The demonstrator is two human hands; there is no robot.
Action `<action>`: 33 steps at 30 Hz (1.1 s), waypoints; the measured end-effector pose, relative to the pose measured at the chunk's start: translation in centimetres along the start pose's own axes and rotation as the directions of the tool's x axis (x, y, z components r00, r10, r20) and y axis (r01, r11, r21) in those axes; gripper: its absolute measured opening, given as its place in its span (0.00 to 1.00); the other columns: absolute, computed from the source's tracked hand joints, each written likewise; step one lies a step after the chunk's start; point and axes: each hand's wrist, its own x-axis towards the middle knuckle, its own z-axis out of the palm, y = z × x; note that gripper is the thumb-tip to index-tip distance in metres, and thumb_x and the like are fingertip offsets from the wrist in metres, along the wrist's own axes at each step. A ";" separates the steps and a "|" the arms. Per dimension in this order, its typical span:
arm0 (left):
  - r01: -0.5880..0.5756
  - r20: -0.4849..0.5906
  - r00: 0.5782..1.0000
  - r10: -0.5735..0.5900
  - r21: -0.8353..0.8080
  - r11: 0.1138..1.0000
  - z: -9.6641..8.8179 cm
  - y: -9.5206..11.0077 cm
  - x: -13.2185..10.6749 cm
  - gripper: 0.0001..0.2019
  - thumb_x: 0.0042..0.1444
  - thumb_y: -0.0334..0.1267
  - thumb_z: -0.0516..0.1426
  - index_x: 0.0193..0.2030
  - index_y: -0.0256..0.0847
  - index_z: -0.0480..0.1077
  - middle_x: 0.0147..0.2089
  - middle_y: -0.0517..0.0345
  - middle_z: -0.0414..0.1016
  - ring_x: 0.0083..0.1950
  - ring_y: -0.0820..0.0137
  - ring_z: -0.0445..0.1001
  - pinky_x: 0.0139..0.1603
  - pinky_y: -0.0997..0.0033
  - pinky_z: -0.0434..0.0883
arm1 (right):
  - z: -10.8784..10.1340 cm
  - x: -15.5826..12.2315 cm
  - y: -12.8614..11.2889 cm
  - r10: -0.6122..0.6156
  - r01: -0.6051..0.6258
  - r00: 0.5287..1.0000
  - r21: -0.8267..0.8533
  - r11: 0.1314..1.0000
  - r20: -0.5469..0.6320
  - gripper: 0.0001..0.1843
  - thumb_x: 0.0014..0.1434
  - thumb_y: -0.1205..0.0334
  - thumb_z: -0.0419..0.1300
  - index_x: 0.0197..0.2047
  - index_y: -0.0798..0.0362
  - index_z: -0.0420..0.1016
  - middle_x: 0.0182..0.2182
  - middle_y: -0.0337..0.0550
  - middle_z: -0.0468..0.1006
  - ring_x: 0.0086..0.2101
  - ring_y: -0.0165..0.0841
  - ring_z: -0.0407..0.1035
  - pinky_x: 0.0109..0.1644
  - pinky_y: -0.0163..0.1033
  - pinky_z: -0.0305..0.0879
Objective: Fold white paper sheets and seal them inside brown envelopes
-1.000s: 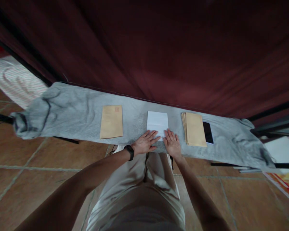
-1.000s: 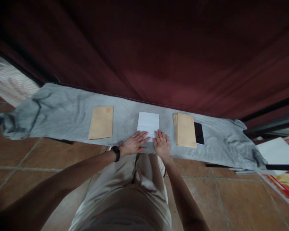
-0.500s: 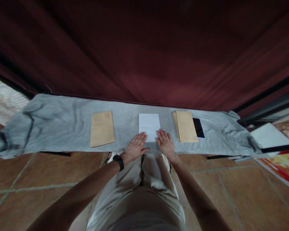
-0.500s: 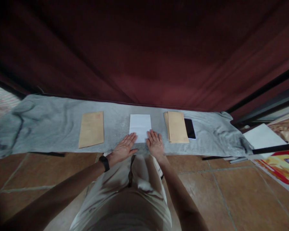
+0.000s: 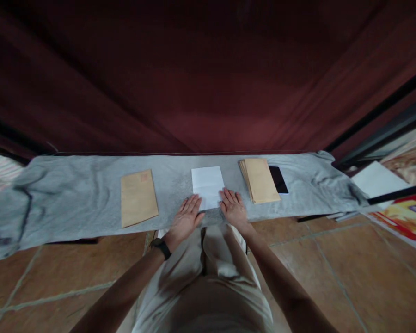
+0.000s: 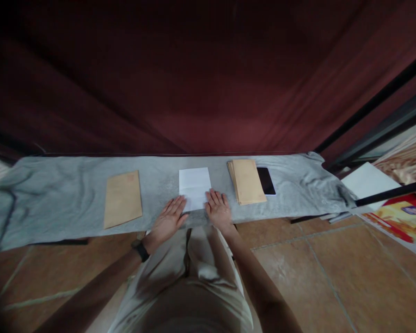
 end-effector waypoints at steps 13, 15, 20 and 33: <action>-0.003 0.073 0.997 0.006 -0.046 0.999 0.7 -0.2 1.1 0.27 0.69 0.47 0.49 0.69 0.33 0.62 0.72 0.40 0.62 0.74 0.58 0.58 0.73 0.52 0.61 | -0.1 -0.2 0.0 0.003 0.003 0.998 0.084 0.996 -0.068 0.26 0.72 0.58 0.49 0.71 0.51 0.63 0.68 0.48 0.65 0.68 0.43 0.57 0.72 0.54 0.46; 0.011 0.093 0.996 -0.006 -0.053 0.999 0.7 -0.5 1.1 0.26 0.69 0.46 0.50 0.68 0.32 0.64 0.71 0.38 0.64 0.73 0.57 0.60 0.71 0.53 0.63 | -0.2 -0.4 -0.1 0.015 -0.006 0.997 0.107 0.994 -0.081 0.25 0.72 0.59 0.49 0.70 0.52 0.64 0.68 0.48 0.66 0.67 0.42 0.58 0.72 0.53 0.47; 0.026 0.141 0.990 -0.020 -0.039 0.999 0.5 -0.8 1.7 0.23 0.68 0.40 0.50 0.65 0.30 0.67 0.69 0.36 0.67 0.72 0.57 0.63 0.71 0.56 0.63 | -0.3 -0.7 0.0 0.027 -0.015 0.995 0.127 0.992 -0.093 0.25 0.71 0.62 0.48 0.68 0.55 0.66 0.67 0.48 0.68 0.66 0.40 0.60 0.73 0.50 0.47; -0.036 0.259 0.966 0.002 0.126 0.991 0.5 -0.3 1.7 0.26 0.61 0.23 0.46 0.65 0.27 0.66 0.68 0.31 0.66 0.70 0.55 0.65 0.68 0.57 0.64 | -0.2 -0.7 0.1 0.029 -0.019 0.996 0.109 0.994 -0.088 0.25 0.71 0.63 0.49 0.68 0.55 0.66 0.66 0.49 0.68 0.66 0.39 0.60 0.72 0.50 0.48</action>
